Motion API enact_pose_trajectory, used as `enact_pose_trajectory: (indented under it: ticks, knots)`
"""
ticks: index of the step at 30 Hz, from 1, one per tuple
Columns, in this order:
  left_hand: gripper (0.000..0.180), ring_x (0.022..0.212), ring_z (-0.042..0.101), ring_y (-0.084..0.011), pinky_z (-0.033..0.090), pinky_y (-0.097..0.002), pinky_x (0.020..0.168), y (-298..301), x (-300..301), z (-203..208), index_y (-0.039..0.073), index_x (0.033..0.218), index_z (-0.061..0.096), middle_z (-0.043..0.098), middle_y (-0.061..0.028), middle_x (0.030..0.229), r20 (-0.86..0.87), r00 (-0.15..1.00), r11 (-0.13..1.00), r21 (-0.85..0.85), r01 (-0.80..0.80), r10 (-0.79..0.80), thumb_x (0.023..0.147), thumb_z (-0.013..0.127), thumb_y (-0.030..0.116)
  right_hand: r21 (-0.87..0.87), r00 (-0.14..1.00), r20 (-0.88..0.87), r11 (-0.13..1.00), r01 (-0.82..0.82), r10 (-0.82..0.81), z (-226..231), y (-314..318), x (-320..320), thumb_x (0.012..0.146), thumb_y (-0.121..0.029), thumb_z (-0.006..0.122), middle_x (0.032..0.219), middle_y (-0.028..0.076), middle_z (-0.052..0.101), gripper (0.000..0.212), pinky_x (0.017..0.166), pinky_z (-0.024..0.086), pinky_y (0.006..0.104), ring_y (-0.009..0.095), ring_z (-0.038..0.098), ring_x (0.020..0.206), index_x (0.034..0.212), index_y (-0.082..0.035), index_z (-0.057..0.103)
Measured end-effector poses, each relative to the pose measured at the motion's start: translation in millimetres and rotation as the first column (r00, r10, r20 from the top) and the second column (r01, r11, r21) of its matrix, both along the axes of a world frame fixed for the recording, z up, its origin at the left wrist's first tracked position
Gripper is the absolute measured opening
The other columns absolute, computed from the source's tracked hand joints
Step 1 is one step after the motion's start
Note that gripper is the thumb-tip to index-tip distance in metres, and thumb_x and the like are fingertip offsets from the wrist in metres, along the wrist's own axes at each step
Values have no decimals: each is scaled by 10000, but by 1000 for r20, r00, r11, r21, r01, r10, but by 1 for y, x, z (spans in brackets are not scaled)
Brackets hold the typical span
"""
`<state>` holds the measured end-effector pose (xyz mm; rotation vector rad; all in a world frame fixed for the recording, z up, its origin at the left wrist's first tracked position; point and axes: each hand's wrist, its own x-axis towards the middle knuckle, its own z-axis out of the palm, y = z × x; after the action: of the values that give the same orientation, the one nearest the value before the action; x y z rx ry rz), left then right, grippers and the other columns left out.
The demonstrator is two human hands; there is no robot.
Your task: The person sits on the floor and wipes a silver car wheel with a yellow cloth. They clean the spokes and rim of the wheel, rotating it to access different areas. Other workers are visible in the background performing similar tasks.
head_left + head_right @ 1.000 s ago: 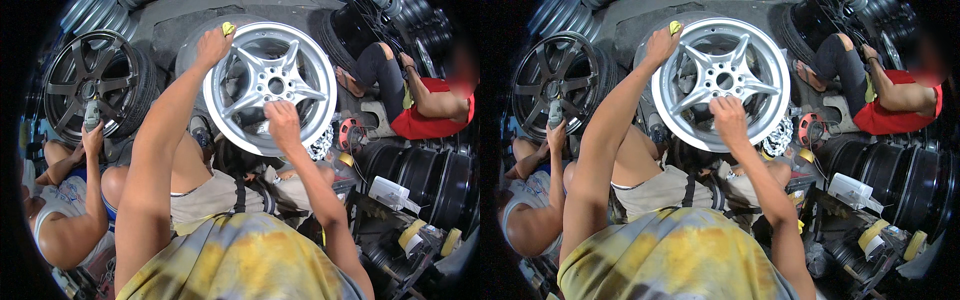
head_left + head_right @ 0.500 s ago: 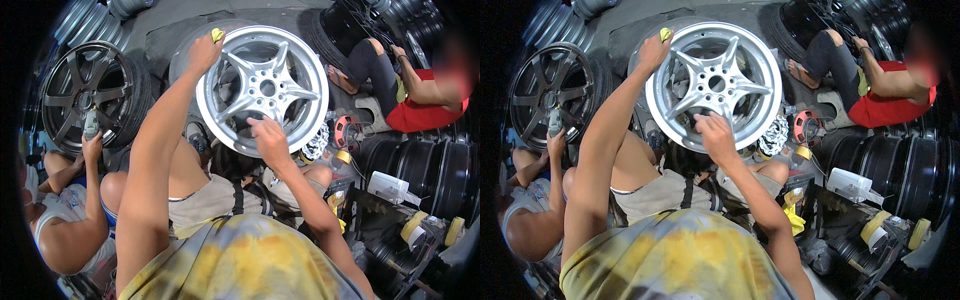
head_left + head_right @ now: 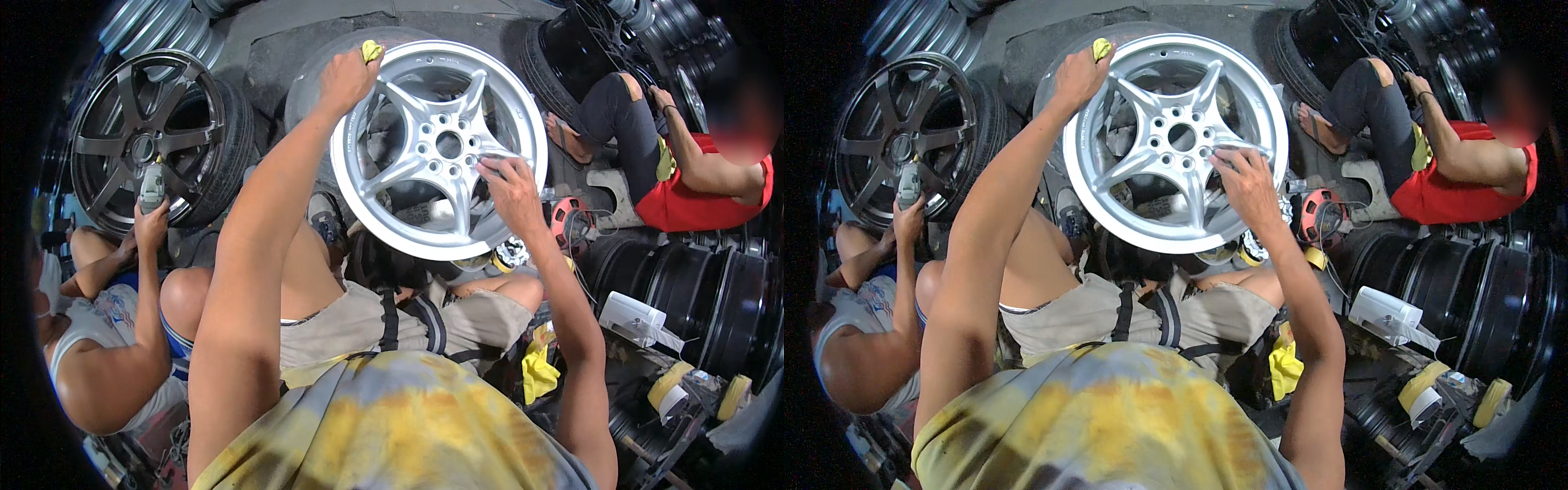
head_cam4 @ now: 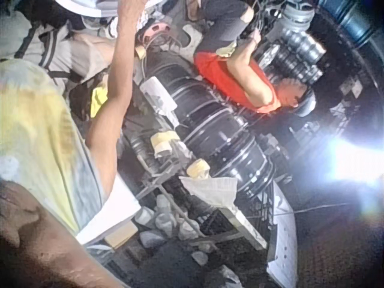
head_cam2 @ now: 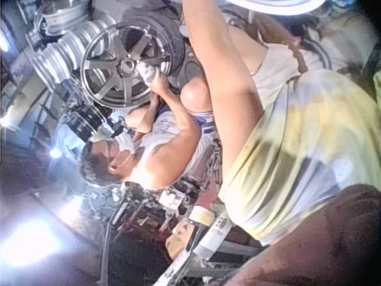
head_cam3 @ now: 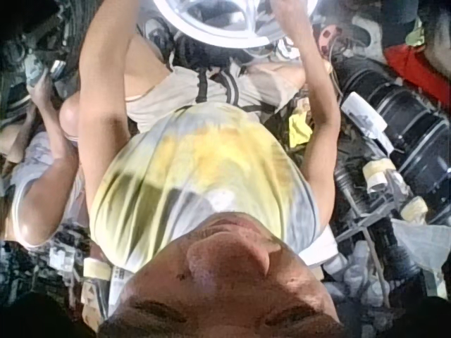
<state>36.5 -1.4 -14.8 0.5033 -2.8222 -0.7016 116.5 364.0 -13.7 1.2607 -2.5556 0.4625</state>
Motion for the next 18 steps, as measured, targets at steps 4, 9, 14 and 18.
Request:
enact_pose_trajectory:
  ticks: [4, 9, 14, 18]
  knots:
    - [696, 1019, 655, -499, 508, -553, 904, 3, -3, 3, -10, 1073, 723, 694, -320, 1022, 20, 1000, 1000, -19, -18, 19, 971, 471, 630, -66, 990, 123, 996, -66, 74, -13, 6, 19, 812, -3, 666, 1179, 1, 704, 333, 894, 504, 375, 236, 604, 1000, 1126, -87, 738]
    - [702, 1034, 650, -501, 499, -559, 920, 3, -1, 1, -11, 1087, 720, 685, -333, 1044, 22, 1000, 1000, -13, -8, 8, 969, 473, 635, -41, 997, 57, 998, -42, 44, -9, 12, -4, 797, -3, 662, 1220, 0, 697, 345, 878, 517, 373, 232, 608, 930, 1121, -85, 748]
    - [660, 941, 681, -485, 535, -550, 834, 3, 0, 3, -25, 996, 724, 704, -309, 933, -67, 998, 999, -41, -10, 7, 971, 505, 597, 7, 998, 52, 999, -45, 45, -7, 11, 11, 799, 4, 657, 1242, 17, 690, 319, 849, 523, 378, 226, 613, 917, 1102, -44, 742]
    - [650, 934, 678, -492, 535, -551, 820, 6, -1, 4, -22, 995, 724, 702, -313, 935, -61, 998, 999, -45, -5, 3, 970, 512, 591, -29, 997, 82, 1000, -10, 12, -9, 0, 14, 794, 17, 658, 1201, 38, 703, 333, 818, 528, 372, 234, 616, 901, 1112, -43, 738]
